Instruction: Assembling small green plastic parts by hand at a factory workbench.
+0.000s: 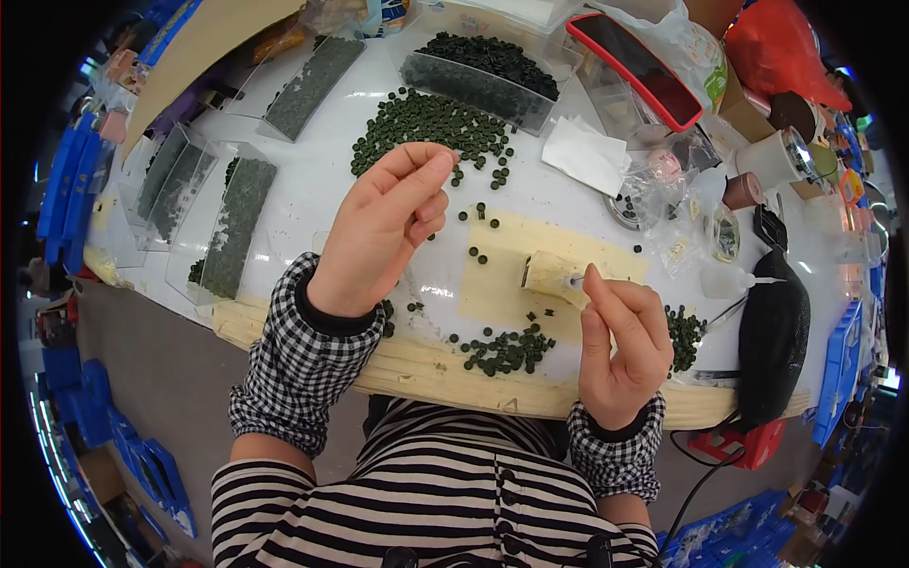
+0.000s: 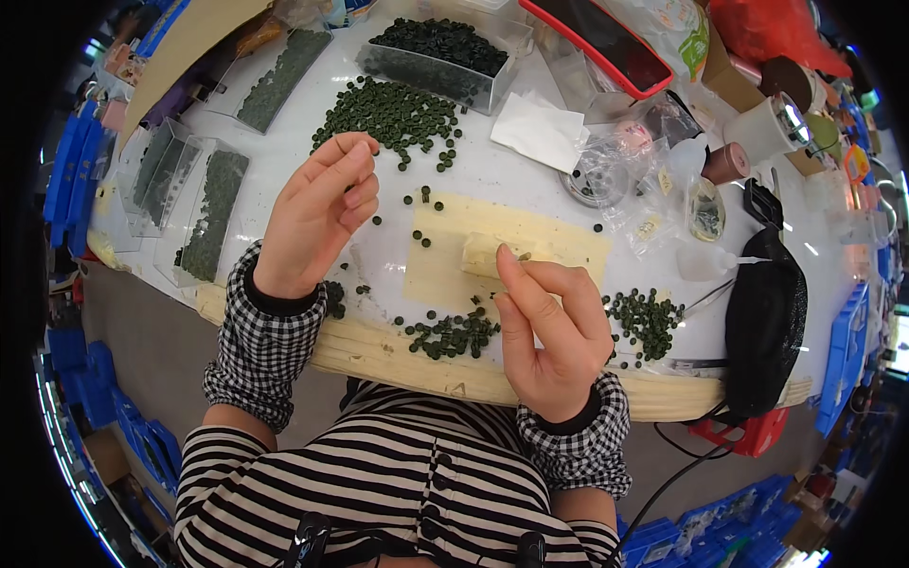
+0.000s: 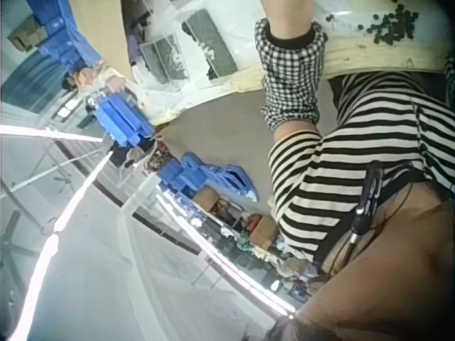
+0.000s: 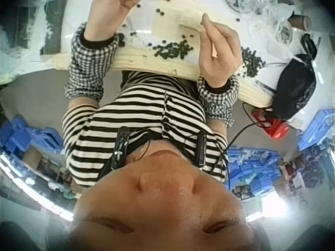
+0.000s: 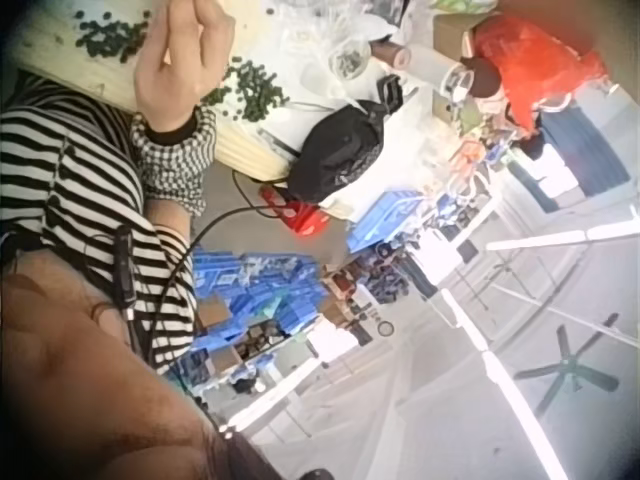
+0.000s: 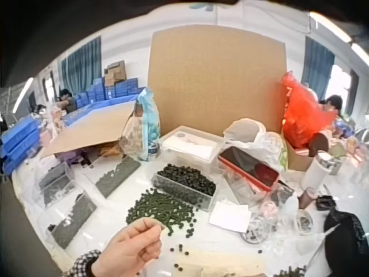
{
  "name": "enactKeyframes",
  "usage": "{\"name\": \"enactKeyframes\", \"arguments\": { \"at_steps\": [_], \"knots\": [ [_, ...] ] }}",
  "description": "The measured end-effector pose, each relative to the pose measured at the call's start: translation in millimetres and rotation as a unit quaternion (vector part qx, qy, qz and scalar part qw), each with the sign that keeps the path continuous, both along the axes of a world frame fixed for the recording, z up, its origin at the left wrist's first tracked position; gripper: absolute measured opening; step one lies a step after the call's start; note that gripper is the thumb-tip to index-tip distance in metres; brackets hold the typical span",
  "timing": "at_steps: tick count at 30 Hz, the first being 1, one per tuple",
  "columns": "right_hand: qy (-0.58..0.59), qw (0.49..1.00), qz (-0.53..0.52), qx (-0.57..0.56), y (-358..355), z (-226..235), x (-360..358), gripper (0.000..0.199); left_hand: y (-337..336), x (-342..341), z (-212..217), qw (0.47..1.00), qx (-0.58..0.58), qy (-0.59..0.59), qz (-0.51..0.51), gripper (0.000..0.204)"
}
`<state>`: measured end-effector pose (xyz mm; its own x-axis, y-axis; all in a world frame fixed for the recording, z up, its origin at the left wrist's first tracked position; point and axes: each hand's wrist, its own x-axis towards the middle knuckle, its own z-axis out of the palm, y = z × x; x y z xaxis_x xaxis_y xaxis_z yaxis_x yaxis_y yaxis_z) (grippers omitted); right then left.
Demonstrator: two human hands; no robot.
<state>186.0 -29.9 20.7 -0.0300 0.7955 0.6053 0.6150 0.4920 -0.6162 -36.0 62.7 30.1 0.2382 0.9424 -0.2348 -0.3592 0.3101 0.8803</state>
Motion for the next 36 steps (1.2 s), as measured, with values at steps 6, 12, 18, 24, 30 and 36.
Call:
{"name": "enactKeyframes", "arguments": {
  "at_steps": [6, 12, 18, 24, 30, 36],
  "knots": [
    [-0.024, 0.995, -0.090, -0.020, -0.3, 2.9, 11.7, 0.026, -4.1, 4.1, -13.4, 0.957, -0.160, -0.231, 0.077, 0.026],
    [-0.064, 0.991, -0.097, -0.062, 4.3, 3.3, 14.1, 0.021, -17.2, 11.4, -2.6, 0.963, -0.153, -0.217, -0.042, 0.028],
    [-0.080, 0.991, -0.078, -0.080, 9.8, 4.3, 9.0, 0.019, -25.6, 14.7, -12.5, 0.959, -0.124, -0.208, -0.145, 0.032],
    [-0.049, 0.992, -0.111, -0.027, 2.2, 17.7, 8.0, 0.017, -34.0, 22.0, -7.4, 0.962, -0.141, -0.171, -0.160, 0.032],
    [0.106, 0.991, -0.081, 0.022, -8.0, 24.4, 5.4, 0.016, -36.2, 22.6, -14.3, 0.950, -0.134, -0.188, -0.209, 0.031],
    [0.153, 0.988, 0.003, -0.017, -1.6, 11.4, -3.4, 0.016, -37.6, 24.1, -17.0, 0.945, -0.110, -0.185, -0.245, 0.030]
  ]
}}
